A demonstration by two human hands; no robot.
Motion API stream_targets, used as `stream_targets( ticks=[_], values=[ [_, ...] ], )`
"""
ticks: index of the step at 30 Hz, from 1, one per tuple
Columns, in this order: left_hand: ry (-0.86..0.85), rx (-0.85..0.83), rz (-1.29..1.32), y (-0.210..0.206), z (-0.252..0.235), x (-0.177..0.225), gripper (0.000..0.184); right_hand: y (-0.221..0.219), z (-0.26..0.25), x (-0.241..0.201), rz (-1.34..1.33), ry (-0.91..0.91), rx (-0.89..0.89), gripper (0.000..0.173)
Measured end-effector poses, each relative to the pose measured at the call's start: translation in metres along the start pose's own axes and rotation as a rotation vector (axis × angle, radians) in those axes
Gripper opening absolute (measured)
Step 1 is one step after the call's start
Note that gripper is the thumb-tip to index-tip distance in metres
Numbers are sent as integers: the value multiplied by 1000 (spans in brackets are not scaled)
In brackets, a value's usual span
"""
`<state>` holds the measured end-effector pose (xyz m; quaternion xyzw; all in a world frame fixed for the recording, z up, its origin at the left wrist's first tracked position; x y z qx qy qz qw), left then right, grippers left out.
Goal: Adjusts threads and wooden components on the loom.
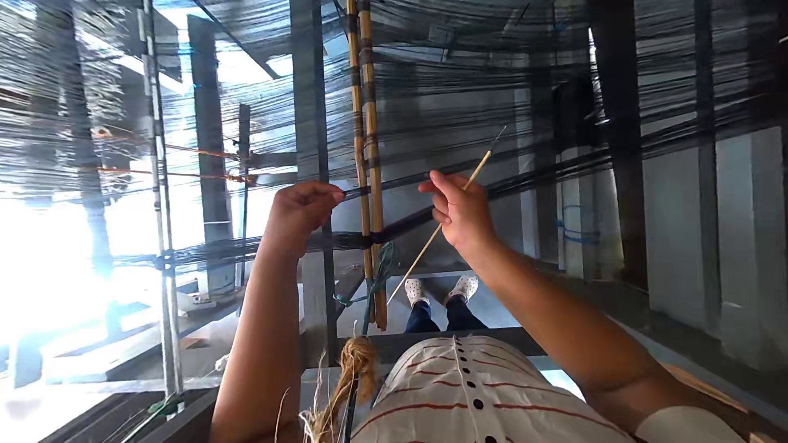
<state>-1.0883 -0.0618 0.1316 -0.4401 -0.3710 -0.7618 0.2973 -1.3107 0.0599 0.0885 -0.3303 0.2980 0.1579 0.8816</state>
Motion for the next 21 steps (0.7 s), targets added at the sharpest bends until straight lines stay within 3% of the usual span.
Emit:
stream_targets(
  ticks=[21],
  values=[
    [-12, -7, 2, -2, 3, -5, 20, 12, 9, 3, -86, -9, 69, 18]
  ],
)
Point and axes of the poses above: each hand's wrist, its own z-axis away from the middle knuckle, its own y-axis out of the back of the hand, x = y × z, the point moved 10 cm from there along -z, towards the middle knuckle, and after that the axes turned 13 degrees about -z, right-handed, at the moved point
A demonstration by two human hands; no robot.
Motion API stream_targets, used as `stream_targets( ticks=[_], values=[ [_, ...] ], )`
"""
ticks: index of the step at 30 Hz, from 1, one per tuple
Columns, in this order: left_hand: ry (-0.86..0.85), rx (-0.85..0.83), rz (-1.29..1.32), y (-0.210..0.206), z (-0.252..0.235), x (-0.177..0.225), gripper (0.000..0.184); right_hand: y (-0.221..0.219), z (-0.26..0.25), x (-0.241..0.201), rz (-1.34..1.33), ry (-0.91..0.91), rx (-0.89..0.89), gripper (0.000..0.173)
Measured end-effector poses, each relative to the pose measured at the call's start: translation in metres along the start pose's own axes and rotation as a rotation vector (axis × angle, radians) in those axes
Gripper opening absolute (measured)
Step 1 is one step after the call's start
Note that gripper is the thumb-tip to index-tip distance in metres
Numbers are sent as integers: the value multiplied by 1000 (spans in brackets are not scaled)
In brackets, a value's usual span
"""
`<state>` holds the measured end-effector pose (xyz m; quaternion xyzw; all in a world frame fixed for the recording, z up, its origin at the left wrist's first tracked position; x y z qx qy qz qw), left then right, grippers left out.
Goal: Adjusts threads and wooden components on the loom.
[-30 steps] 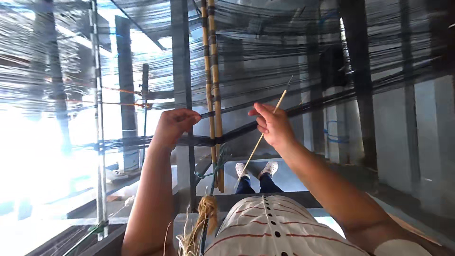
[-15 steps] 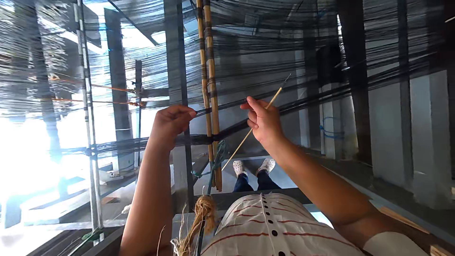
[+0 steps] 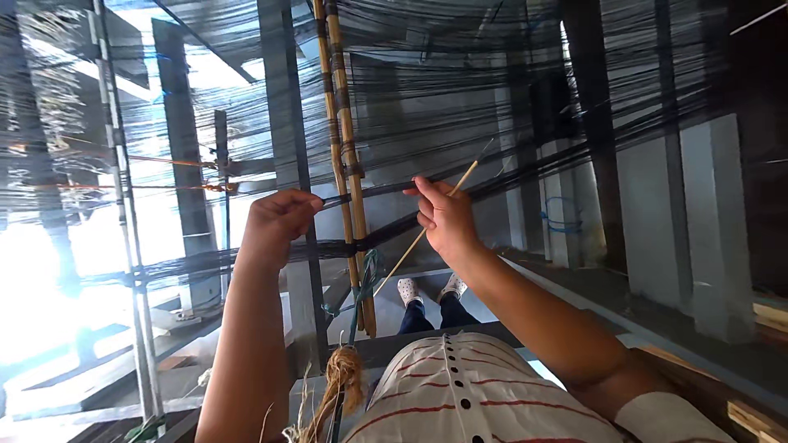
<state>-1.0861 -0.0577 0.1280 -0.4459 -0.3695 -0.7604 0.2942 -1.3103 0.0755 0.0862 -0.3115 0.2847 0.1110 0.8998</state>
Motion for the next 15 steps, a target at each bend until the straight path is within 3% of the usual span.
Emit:
stream_targets(
  ticks=[15],
  values=[
    [-5, -21, 40, -5, 2, -3, 22, -3, 3, 3, -75, -18, -96, 15]
  ],
)
Point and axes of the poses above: each hand's wrist, its own z-axis away from the middle knuckle, its own y-axis out of the back of the hand, x = y × z, the point moved 10 cm from there along -z, towards the middle knuckle, and after that the axes turned 13 degrees about -z, right-handed, at the moved point
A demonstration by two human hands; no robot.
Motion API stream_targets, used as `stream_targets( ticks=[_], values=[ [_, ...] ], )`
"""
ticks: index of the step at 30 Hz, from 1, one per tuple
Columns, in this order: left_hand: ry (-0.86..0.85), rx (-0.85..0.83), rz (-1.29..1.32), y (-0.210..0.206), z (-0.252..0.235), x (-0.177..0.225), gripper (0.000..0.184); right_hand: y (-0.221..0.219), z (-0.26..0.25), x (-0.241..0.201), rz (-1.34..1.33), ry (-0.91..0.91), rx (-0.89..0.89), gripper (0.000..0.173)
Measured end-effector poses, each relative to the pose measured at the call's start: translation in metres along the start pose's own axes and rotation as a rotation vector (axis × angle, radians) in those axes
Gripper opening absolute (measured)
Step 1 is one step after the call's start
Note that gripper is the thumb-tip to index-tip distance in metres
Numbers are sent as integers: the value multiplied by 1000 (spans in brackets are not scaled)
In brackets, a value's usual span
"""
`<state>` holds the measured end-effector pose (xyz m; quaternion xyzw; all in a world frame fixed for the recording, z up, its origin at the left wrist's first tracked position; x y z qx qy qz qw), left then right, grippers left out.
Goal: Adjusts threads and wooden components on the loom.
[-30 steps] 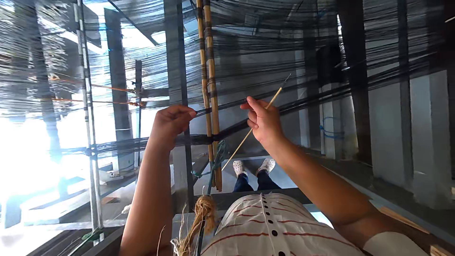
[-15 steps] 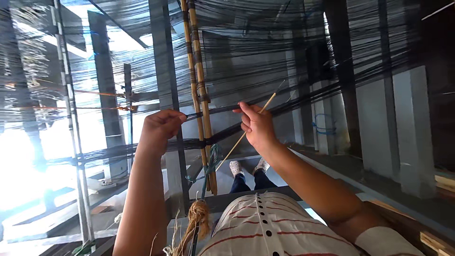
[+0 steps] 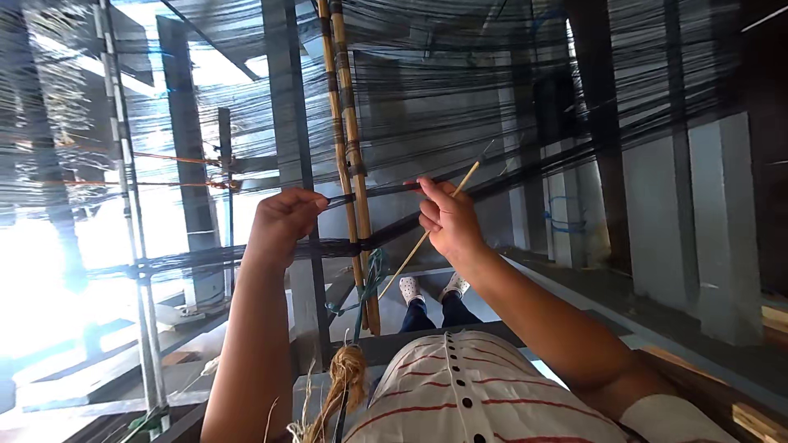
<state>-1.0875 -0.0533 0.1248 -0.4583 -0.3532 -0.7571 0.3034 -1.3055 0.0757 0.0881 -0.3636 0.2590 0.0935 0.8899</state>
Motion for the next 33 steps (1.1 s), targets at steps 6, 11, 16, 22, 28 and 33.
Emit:
stream_targets(
  ticks=[6, 11, 16, 22, 28, 33],
  values=[
    [-7, -14, -28, -4, -2, 4, 19, -7, 2, 3, -7, -34, -103, 16],
    [-5, -51, -87, -10, -8, 11, 17, -21, 6, 6, -5, -87, -236, 22],
    [82, -63, -239, -9, -8, 10, 14, -25, 7, 11, -13, -143, -321, 27],
    [-66, -55, -271, -4, -20, -5, 9, -21, 12, 13, -88, -163, -313, 25],
    [17, 36, -214, -4, -14, 6, 16, -8, 10, -13, -202, -83, -233, 23],
    [2, 32, -155, -1, -16, -1, 17, 44, 0, -92, -200, 164, -107, 25]
  ],
)
Point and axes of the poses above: each hand's wrist, its own z-axis away from the middle knuckle, its own y-axis out of the back of the hand, x = y × z, the point moved 10 cm from there along -z, towards the middle knuckle, and after that the axes turned 13 degrees about -z, right-handed, at the moved point
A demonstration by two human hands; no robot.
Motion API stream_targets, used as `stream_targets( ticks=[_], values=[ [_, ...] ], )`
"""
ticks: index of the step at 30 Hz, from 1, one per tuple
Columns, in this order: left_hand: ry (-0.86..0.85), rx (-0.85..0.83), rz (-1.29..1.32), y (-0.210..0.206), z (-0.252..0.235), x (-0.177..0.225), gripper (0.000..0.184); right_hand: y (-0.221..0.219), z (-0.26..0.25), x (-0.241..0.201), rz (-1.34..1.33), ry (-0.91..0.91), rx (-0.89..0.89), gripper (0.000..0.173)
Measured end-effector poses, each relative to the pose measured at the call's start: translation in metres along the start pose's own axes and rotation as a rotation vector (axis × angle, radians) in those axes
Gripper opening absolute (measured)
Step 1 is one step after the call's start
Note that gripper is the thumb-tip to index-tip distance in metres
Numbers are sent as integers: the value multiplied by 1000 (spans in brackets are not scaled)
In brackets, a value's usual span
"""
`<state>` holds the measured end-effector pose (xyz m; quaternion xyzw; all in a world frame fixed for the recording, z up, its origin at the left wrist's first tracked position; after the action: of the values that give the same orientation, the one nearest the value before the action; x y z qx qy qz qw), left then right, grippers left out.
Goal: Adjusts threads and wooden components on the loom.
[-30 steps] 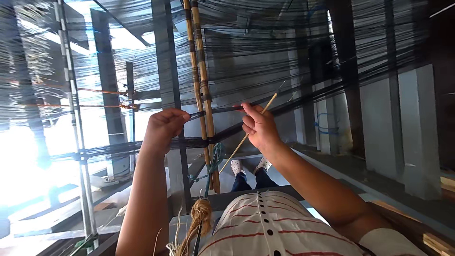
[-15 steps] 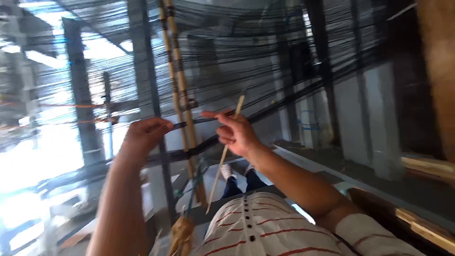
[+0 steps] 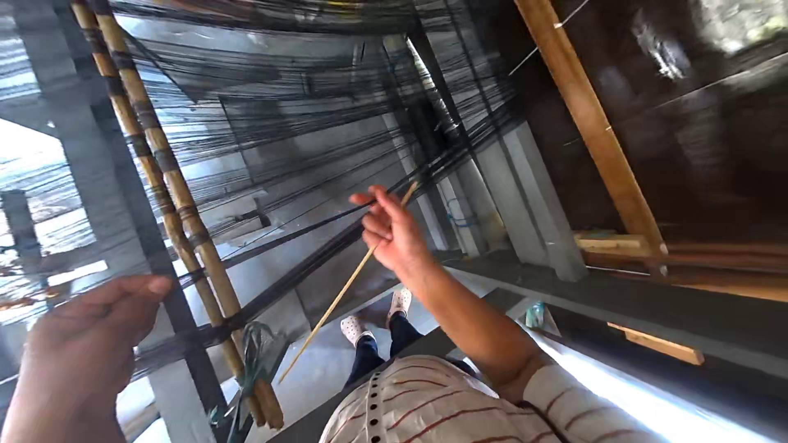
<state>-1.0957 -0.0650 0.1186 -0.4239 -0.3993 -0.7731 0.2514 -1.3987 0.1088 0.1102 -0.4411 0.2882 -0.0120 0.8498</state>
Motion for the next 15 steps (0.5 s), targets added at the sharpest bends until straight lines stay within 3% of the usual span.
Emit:
stream_targets(
  ticks=[3, 6, 10, 15],
  values=[
    [11, -9, 74, 0, -2, -9, 18, 27, -12, -45, -71, 106, 83, 26],
    [3, -9, 126, -3, -4, -11, 19, 35, -14, -51, -122, 104, 130, 27],
    [109, 70, 77, -3, 8, 12, 25, 14, -4, 13, -51, -122, 160, 24],
    [72, 17, 80, -5, 8, 16, 23, -25, 11, 99, 125, -395, 142, 29]
  ],
)
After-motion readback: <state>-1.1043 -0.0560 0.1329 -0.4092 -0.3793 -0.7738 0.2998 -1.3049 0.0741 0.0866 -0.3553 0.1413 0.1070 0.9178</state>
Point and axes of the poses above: each hand's wrist, its own z-axis away from the middle knuckle, its own y-axis out of the back of the hand, x = y × z, the point moved 10 cm from there along -z, towards the middle knuckle, and after that the axes turned 13 degrees about -z, right-handed, at the moved point
